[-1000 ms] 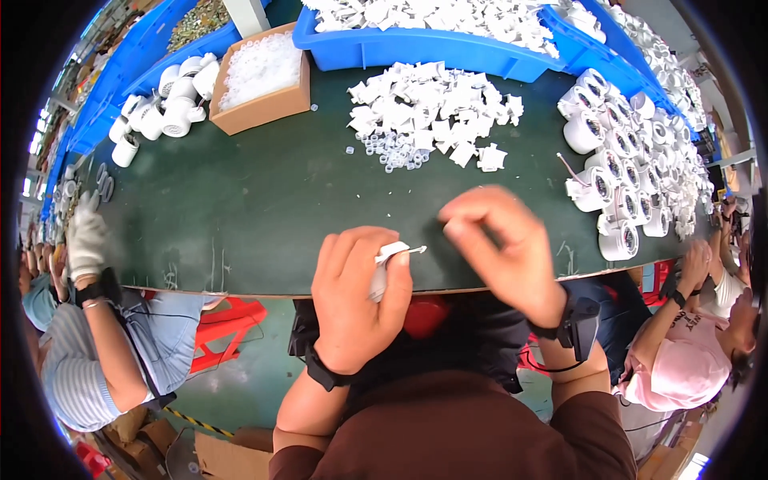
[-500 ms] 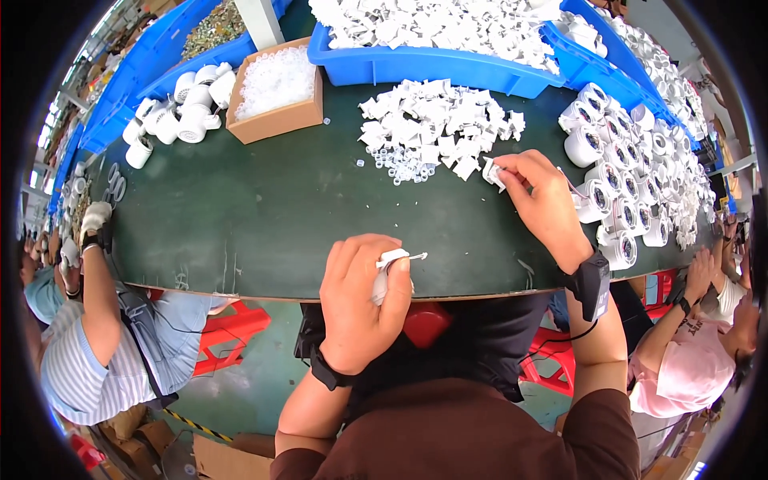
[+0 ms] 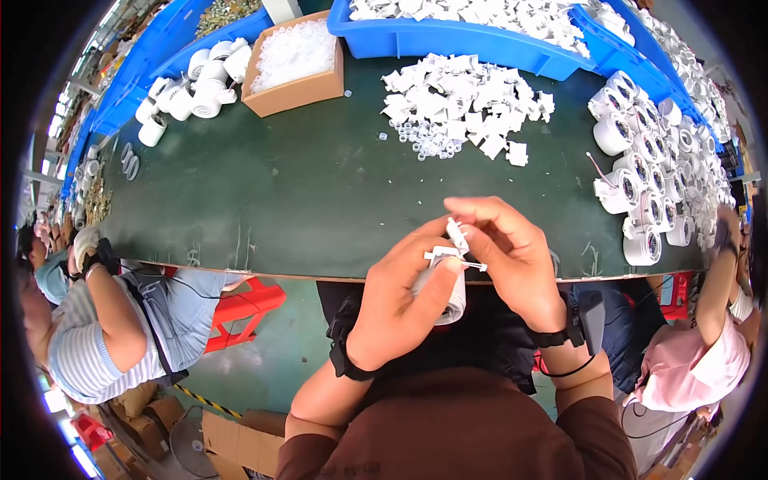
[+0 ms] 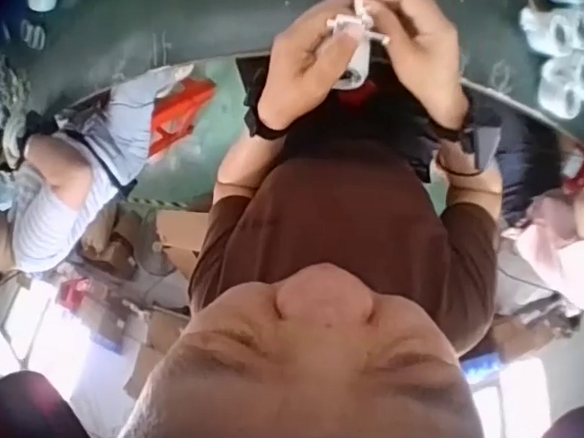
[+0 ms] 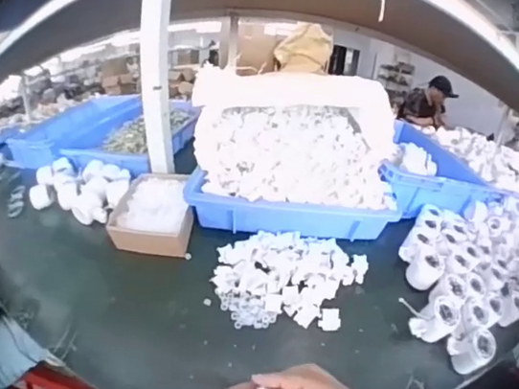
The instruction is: The person assembles camera components by hand, picking up a white housing and a small white component, inserting the component into the housing, and threading a wire through the assembly. They repeat this process for several units, placing each completed piece on the green workbench.
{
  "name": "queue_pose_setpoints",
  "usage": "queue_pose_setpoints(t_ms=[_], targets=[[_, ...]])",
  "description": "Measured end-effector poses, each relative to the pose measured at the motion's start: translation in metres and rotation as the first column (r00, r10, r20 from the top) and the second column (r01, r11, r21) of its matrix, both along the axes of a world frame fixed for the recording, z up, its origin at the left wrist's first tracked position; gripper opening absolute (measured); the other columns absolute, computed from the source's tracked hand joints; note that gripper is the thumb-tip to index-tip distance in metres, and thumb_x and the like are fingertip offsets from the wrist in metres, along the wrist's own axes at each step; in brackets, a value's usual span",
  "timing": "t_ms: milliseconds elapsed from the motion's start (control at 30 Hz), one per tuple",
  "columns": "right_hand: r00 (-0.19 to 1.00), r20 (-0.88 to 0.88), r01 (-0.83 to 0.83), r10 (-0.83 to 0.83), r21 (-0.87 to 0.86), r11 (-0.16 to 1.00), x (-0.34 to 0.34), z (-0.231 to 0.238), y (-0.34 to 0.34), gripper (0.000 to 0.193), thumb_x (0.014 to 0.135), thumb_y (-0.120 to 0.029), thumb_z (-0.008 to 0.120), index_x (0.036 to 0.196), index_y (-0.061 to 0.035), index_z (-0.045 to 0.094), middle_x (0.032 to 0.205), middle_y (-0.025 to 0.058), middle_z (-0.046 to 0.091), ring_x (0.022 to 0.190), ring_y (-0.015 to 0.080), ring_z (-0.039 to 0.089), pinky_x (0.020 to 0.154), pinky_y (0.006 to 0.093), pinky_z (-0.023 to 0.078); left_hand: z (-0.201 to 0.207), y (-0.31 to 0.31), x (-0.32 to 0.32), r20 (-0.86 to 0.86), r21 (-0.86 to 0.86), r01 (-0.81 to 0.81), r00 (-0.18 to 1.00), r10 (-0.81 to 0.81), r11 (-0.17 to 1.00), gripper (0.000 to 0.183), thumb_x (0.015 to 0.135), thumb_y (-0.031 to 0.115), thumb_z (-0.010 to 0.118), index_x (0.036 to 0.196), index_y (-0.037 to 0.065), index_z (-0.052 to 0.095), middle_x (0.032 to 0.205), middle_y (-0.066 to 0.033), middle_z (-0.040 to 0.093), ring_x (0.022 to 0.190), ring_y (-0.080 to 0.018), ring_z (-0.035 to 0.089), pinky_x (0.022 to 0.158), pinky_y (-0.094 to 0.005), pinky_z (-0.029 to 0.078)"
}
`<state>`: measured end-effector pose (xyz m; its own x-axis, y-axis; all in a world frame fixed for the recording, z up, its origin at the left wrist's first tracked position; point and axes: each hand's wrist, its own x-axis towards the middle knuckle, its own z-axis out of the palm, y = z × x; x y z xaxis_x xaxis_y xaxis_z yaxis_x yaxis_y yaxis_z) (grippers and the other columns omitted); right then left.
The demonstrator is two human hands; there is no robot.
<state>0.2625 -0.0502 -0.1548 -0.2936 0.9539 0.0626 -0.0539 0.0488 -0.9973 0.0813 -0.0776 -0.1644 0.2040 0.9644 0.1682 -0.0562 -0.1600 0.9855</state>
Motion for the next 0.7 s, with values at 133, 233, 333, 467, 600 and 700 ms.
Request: queue_pose_setpoints(t_ms=[133,233,333,467,600,700], targets=[[0.995,-0.011,-0.102,0.102,0.023,0.995,0.001,0.006,0.002,0.029,0.102,0.005,0.053,0.127,-0.0002,0.067,0.117,0.0073,0.061,0.107,0.0154,0.062,0.094,0.0303,0.051,-0.001,0.001,-0.004,-0.037,0.126,-0.052,0.998,0.057,0.991,0.015,0.099,0.008,0.062,0.11,0.0,0.067,0.13,-0.0228,0.064,0.115,-0.0314,0.065,0.098,-0.0373,0.049],[0.981,-0.182,-0.077,0.074,-0.012,0.997,-0.006,0.007,0.001,0.028,0.101,0.004,0.055,0.125,0.0,0.068,0.12,0.0087,0.058,0.11,0.0178,0.061,0.097,0.0322,0.051,0.001,-0.002,-0.006,-0.08,0.12,-0.09,0.992,0.1,0.989,0.016,0.098,0.008,0.062,0.111,0.0,0.067,0.127,-0.0224,0.065,0.116,-0.0334,0.065,0.098,-0.0387,0.05],[0.982,-0.155,-0.109,0.108,0.007,0.994,-0.005,0.0,0.003,0.028,0.099,0.005,0.058,0.125,0.0002,0.068,0.121,0.0093,0.056,0.111,0.0186,0.062,0.097,0.0331,0.052,0.004,-0.006,-0.008,-0.142,0.104,-0.116,0.981,0.13,0.988,0.017,0.098,0.009,0.063,0.112,0.0,0.067,0.122,-0.0206,0.067,0.116,-0.0356,0.065,0.098,-0.0403,0.05],[0.991,-0.09,-0.1,0.102,0.03,0.995,-0.01,0.006,0.001,0.022,0.099,0.005,0.06,0.119,0.001,0.068,0.117,0.0085,0.058,0.107,0.0164,0.062,0.092,0.0316,0.053,0.0,0.0,-0.009,-0.169,0.256,-0.134,0.969,0.181,0.957,0.017,0.096,0.009,0.063,0.111,0.001,0.067,0.118,-0.018,0.069,0.112,-0.0364,0.066,0.095,-0.0411,0.051],[0.99,-0.06,-0.125,0.127,0.036,0.992,-0.007,0.003,0.003,0.016,0.099,0.003,0.061,0.115,0.0013,0.067,0.112,0.0073,0.06,0.102,0.0147,0.062,0.088,0.0305,0.053,0.0,0.001,-0.012,-0.23,0.306,-0.111,0.955,0.186,0.946,0.016,0.095,0.008,0.063,0.109,0.001,0.067,0.118,-0.0198,0.067,0.113,-0.0365,0.066,0.093,-0.0398,0.051],[0.97,-0.181,-0.188,0.161,-0.143,0.972,-0.005,0.003,0.005,0.015,0.1,0.001,0.061,0.114,0.0014,0.064,0.109,0.0062,0.062,0.098,0.0137,0.062,0.087,0.0301,0.053,0.001,0.0,-0.013,-0.218,0.339,-0.099,0.959,0.18,0.936,0.015,0.094,0.006,0.063,0.108,0.001,0.067,0.116,-0.0197,0.067,0.11,-0.0345,0.066,0.09,-0.0393,0.052]])
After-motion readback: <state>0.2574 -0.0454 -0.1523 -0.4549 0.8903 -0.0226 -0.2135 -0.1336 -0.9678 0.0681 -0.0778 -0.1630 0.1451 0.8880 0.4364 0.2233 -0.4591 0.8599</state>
